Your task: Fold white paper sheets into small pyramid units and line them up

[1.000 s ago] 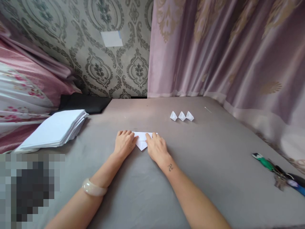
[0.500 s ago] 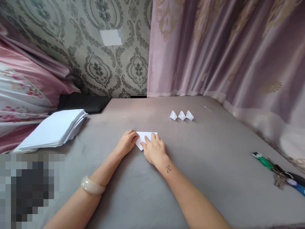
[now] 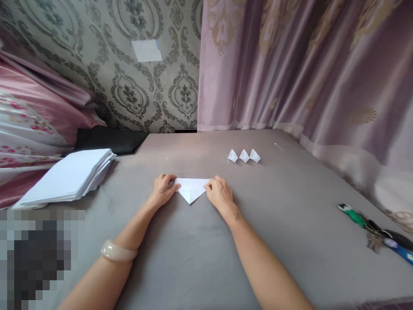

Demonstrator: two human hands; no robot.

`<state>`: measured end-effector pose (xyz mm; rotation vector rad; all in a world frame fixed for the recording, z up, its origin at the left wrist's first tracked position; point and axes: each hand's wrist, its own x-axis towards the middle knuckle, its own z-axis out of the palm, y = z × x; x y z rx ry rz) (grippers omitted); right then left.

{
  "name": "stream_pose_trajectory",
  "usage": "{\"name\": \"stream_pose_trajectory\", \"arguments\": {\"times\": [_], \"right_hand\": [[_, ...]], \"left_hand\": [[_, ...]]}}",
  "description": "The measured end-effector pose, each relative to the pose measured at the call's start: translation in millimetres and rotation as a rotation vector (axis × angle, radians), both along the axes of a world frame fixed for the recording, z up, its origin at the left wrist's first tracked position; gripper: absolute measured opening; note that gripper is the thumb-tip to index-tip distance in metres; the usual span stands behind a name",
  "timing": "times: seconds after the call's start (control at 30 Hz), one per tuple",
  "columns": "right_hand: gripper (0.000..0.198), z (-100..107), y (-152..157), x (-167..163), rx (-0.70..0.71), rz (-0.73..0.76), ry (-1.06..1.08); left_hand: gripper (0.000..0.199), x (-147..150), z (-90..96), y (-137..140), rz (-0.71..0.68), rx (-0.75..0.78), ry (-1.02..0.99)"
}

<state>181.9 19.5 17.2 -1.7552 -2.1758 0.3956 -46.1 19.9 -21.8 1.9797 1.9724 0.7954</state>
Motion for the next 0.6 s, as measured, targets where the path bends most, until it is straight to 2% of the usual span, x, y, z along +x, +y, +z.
{"name": "stream_pose_trajectory", "arguments": {"times": [0.1,0.27,0.43,0.6], "right_hand": [[0.015,-8,6,3,0.0,-0.032,0.076],[0.042,-17,9,5,0.055,0.003,0.137],[0.05,-24,13,7,0.031,0.006,0.246],[0.06,-25,20,9,-0.035,-0.068,0.448]], "left_hand": [[0.021,2,6.3,1,0.042,-0.045,-0.032],[0.009,4,16.0,-2,-0.013,-0.065,-0.113],[0.013,2,19.2,-6,-0.077,-0.063,-0.361],[0.023,4,19.7,-6,-0.166,-0.045,-0.743]]}}
